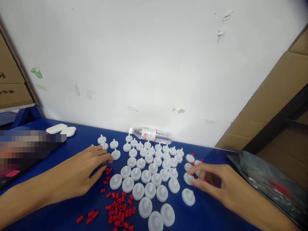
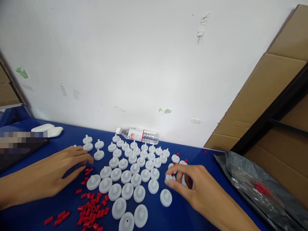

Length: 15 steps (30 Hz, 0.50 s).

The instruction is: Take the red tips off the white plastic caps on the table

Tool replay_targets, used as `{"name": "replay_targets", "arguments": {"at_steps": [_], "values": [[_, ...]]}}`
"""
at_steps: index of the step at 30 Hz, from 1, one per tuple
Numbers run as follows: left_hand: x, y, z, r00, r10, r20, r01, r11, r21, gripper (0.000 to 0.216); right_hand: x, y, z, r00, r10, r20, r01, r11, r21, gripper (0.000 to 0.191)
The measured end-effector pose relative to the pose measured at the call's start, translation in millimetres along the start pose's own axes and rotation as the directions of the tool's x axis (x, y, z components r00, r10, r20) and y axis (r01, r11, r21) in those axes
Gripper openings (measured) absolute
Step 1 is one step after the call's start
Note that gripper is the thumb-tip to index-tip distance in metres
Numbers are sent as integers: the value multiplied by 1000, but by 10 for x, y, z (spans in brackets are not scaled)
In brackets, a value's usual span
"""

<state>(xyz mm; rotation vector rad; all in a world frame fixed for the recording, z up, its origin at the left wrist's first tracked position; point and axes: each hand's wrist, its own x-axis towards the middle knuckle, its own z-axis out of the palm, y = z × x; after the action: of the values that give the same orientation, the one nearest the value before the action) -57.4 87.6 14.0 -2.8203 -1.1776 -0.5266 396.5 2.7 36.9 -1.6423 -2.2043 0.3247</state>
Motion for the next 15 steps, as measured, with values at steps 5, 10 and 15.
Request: {"name": "replay_targets", "arguments": {"at_steps": [5,10,15], "values": [[-39,18,17,999,34,25,-35,999,33,22,-43,38,168,985,-23,171,18,999,35,32],[-43,-29,114,997,13,79,-14,1000,7,23,-24,-52,215,991,-27,128,29,999,-13,26],[-17,-21,102,999,17,50,-16,1000,-9,22,-48,-121,150,993,-60,-106,53,996,-70,26]]}}
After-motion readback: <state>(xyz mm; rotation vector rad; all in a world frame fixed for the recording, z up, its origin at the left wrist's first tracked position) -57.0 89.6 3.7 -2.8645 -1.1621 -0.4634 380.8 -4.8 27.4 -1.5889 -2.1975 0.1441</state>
